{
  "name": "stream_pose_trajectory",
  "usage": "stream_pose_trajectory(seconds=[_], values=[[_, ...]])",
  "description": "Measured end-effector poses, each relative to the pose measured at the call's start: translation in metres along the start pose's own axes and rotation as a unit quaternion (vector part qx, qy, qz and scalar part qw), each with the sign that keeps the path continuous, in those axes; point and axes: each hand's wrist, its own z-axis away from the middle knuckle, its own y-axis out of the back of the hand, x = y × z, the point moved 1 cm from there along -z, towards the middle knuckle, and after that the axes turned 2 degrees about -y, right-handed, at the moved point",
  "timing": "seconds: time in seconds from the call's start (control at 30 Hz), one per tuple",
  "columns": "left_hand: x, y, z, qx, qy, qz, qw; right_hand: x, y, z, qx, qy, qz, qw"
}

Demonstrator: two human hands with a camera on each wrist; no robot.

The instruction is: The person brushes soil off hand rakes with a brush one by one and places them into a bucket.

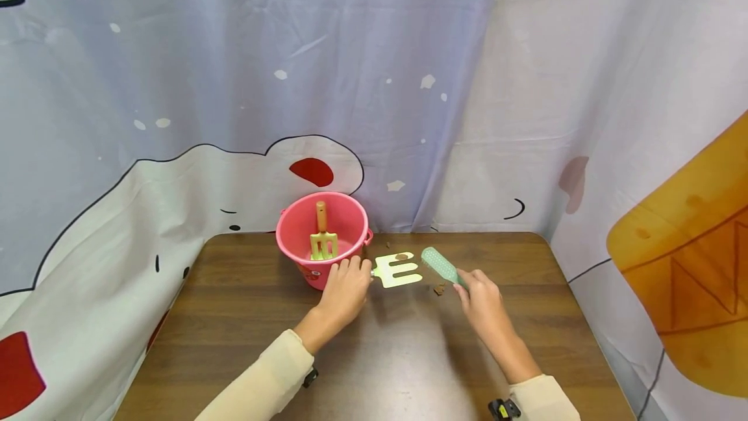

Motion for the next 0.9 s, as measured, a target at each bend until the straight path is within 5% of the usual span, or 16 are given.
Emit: stream_pose_trajectory(seconds=[0.57,0.9], values=[[0.008,-0.004,-0.004,0.023,0.0,0.006,0.9997,-0.043,-0.024,0.006,-0.044,0.029,-0.035,0.998],[0.012,-0.004,-0.005,0.016,0.001,0.005,0.9999,-0.048,-0.033,0.004,-0.049,0.027,-0.041,0.998]])
